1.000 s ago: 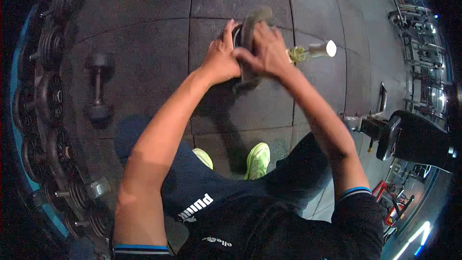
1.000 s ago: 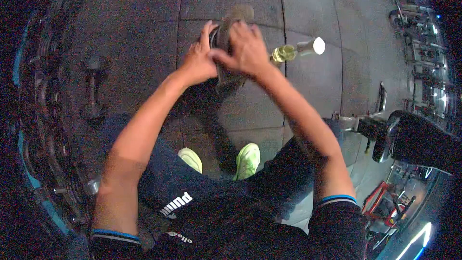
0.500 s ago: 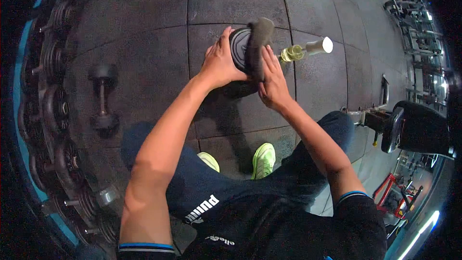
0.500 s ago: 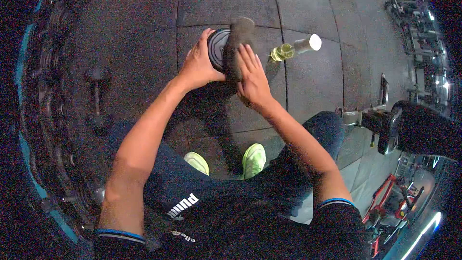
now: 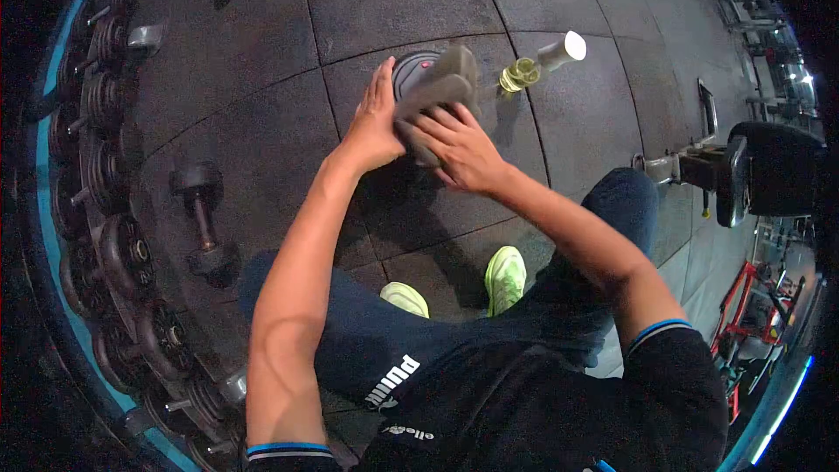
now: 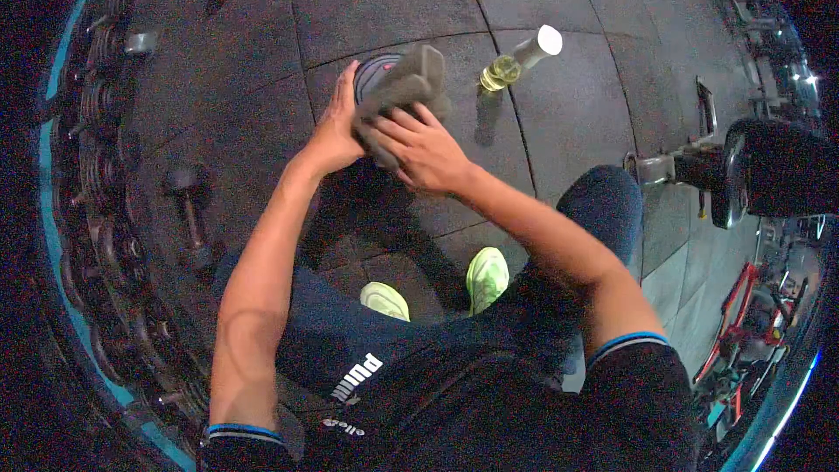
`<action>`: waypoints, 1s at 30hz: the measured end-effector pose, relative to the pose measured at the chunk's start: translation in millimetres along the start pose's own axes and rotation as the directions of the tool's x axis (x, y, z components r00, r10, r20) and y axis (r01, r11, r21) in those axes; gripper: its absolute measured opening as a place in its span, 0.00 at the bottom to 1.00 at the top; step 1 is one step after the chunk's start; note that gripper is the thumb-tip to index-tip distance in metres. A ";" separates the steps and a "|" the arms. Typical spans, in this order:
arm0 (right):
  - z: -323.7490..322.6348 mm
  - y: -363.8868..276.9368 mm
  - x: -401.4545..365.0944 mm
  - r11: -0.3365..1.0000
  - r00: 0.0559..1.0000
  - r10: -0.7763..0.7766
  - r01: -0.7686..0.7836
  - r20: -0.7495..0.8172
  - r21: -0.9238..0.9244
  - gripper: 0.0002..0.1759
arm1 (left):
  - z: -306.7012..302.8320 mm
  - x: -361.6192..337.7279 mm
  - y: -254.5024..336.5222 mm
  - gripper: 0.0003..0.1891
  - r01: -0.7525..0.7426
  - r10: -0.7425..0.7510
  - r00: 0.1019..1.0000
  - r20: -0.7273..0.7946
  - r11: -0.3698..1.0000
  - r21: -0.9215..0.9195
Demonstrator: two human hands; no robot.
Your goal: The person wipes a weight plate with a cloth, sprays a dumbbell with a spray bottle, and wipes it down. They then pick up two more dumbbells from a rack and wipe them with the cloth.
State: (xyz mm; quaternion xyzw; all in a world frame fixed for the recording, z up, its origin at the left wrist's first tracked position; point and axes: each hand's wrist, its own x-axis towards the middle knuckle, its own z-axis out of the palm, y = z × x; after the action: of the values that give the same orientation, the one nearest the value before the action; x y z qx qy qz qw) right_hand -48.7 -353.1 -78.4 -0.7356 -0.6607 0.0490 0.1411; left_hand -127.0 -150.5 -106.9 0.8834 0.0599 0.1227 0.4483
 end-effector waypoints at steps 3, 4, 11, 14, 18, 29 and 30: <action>-3.7 11.8 18.6 0.994 0.994 -0.108 0.108 -0.023 -0.028 0.49 | -7.8 0.6 3.7 0.61 0.024 -0.023 1.000 0.020 0.999 -0.033; -3.4 11.1 15.8 0.996 0.996 -0.085 0.084 -0.024 -0.015 0.49 | -10.4 0.8 7.2 0.61 0.061 -0.060 0.998 0.027 0.998 -0.029; 12.9 -6.3 -44.5 0.941 0.936 0.335 -0.339 -0.104 -0.017 0.43 | -7.7 4.1 25.9 0.67 0.088 -0.095 0.995 0.032 0.981 0.172; 1.7 6.4 -18.2 0.921 0.900 0.391 -0.382 -0.194 0.084 0.37 | -3.5 7.8 22.0 0.69 0.070 -0.071 0.997 0.003 0.982 0.175; 2.9 45.8 28.8 0.937 0.868 0.342 -0.289 -0.359 0.195 0.30 | -1.3 4.3 23.8 0.68 0.068 -0.068 0.998 -0.010 0.978 0.197; 32.9 130.6 70.5 -0.377 0.797 0.476 -0.197 0.372 0.905 0.27 | -4.8 -1.8 51.4 0.65 0.112 -0.109 0.994 -0.026 0.971 0.214; 44.7 130.1 64.5 -0.410 0.774 0.534 -0.116 0.341 0.905 0.28 | -4.8 -3.8 47.8 0.64 0.116 -0.112 0.993 -0.030 0.967 0.225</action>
State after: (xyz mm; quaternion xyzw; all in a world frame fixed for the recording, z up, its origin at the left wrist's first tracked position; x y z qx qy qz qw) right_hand 72.3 -294.5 -149.2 -0.4875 -0.0639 0.4868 0.7220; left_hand -132.2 -175.9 -66.2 0.9228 0.1281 0.0968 0.3503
